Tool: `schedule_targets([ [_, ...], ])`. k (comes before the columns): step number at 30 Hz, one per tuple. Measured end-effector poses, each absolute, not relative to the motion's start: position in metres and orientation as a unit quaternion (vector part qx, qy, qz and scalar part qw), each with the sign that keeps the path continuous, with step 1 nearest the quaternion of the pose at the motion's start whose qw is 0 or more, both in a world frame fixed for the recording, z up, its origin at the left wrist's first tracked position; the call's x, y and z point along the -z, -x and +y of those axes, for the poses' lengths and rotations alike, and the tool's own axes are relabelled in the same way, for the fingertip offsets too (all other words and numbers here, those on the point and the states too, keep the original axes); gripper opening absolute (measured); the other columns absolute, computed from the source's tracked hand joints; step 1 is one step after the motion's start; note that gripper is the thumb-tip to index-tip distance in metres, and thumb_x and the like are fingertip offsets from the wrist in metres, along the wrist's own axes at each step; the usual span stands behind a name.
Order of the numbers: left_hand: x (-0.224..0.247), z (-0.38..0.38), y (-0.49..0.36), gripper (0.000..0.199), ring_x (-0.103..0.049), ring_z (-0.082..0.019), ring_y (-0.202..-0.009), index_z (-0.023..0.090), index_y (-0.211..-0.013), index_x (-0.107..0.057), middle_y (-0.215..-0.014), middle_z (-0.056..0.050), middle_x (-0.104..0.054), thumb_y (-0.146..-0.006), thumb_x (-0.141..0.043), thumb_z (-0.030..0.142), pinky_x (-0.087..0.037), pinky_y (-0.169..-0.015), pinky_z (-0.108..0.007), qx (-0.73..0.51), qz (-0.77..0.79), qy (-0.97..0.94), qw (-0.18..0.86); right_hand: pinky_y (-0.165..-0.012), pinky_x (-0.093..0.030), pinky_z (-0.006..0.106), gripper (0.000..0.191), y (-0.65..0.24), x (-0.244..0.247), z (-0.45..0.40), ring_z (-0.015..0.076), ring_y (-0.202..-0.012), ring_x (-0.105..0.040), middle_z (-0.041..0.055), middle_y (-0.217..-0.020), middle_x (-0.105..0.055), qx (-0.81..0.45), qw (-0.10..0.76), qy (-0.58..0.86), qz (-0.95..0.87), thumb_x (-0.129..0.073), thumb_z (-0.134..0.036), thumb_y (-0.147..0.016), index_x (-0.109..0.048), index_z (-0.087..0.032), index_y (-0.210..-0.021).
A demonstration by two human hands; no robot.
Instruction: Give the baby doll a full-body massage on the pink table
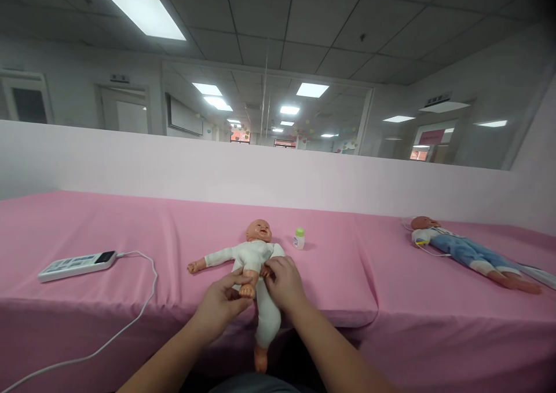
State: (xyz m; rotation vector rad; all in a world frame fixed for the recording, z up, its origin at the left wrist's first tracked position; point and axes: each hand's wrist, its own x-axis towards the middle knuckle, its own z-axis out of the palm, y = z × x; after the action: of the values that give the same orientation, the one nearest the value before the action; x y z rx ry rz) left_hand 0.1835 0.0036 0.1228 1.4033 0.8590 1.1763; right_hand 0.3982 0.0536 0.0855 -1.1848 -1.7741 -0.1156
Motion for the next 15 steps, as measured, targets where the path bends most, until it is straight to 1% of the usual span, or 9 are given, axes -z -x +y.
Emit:
schedule_targets([
  [2, -0.126, 0.015, -0.190, 0.052, -0.074, -0.024, -0.081, 0.017, -0.102, -0.080, -0.121, -0.015, -0.076, -0.056, -0.096, 0.035, -0.061, -0.070, -0.034, -0.492, 0.360, -0.583, 0.537, -0.095, -0.046, 0.040, 0.027, -0.393, -0.076, 0.055, 0.0284, -0.104, -0.059, 0.0078, -0.106, -0.073, 0.059, 0.489, 0.486, -0.722, -0.061, -0.011, -0.083, -0.075, -0.021, -0.104],
  [4, -0.125, 0.018, -0.193, 0.052, -0.074, -0.024, -0.082, 0.016, -0.102, -0.080, -0.126, -0.016, -0.075, -0.056, -0.096, 0.034, -0.061, -0.071, -0.034, -0.496, 0.357, -0.578, 0.541, -0.095, -0.046, 0.040, 0.023, -0.395, -0.069, 0.057, 0.0279, -0.103, -0.059, 0.0079, -0.108, -0.072, 0.052, 0.508, 0.496, -0.702, -0.062, -0.014, -0.086, -0.074, -0.022, -0.105],
  [6, -0.120, 0.014, -0.190, 0.052, -0.075, -0.028, -0.091, 0.017, -0.101, -0.081, -0.137, -0.017, -0.069, -0.055, -0.096, 0.034, -0.063, -0.076, -0.037, -0.507, 0.353, -0.570, 0.542, -0.093, -0.047, 0.039, 0.015, -0.401, -0.065, 0.060, 0.0270, -0.101, -0.061, 0.0074, -0.106, -0.072, 0.035, 0.523, 0.505, -0.686, -0.062, -0.022, -0.091, -0.073, -0.022, -0.102],
  [8, -0.109, 0.003, -0.182, 0.052, -0.075, -0.034, -0.104, 0.018, -0.100, -0.082, -0.145, -0.018, -0.064, -0.053, -0.098, 0.034, -0.063, -0.084, -0.041, -0.522, 0.356, -0.560, 0.535, -0.091, -0.048, 0.038, 0.015, -0.412, -0.063, 0.061, 0.0265, -0.099, -0.062, 0.0070, -0.104, -0.073, 0.017, 0.533, 0.513, -0.673, -0.062, -0.031, -0.095, -0.073, -0.023, -0.101],
  [10, -0.094, -0.013, -0.167, 0.052, -0.070, -0.040, -0.118, 0.019, -0.099, -0.084, -0.146, -0.017, -0.065, -0.052, -0.099, 0.036, -0.061, -0.094, -0.045, -0.533, 0.370, -0.558, 0.517, -0.090, -0.050, 0.038, 0.020, -0.428, -0.061, 0.061, 0.0266, -0.098, -0.064, 0.0070, -0.104, -0.074, -0.007, 0.543, 0.523, -0.657, -0.062, -0.039, -0.095, -0.074, -0.023, -0.102],
  [12, -0.078, -0.031, -0.148, 0.051, -0.064, -0.044, -0.129, 0.023, -0.096, -0.085, -0.143, -0.014, -0.068, -0.049, -0.100, 0.040, -0.058, -0.103, -0.048, -0.534, 0.391, -0.561, 0.497, -0.087, -0.052, 0.036, 0.028, -0.450, -0.059, 0.060, 0.0264, -0.096, -0.068, 0.0068, -0.105, -0.075, -0.047, 0.557, 0.545, -0.625, -0.062, -0.045, -0.095, -0.075, -0.024, -0.107],
  [15, -0.055, -0.057, -0.121, 0.049, -0.062, -0.046, -0.131, 0.025, -0.090, -0.086, -0.140, -0.011, -0.070, -0.048, -0.101, 0.045, -0.056, -0.106, -0.052, -0.533, 0.431, -0.542, 0.487, -0.079, -0.053, 0.034, 0.037, -0.487, -0.055, 0.060, 0.0261, -0.088, -0.071, 0.0055, -0.101, -0.078, -0.098, 0.561, 0.613, -0.548, -0.061, -0.052, -0.093, -0.075, -0.026, -0.115],
])
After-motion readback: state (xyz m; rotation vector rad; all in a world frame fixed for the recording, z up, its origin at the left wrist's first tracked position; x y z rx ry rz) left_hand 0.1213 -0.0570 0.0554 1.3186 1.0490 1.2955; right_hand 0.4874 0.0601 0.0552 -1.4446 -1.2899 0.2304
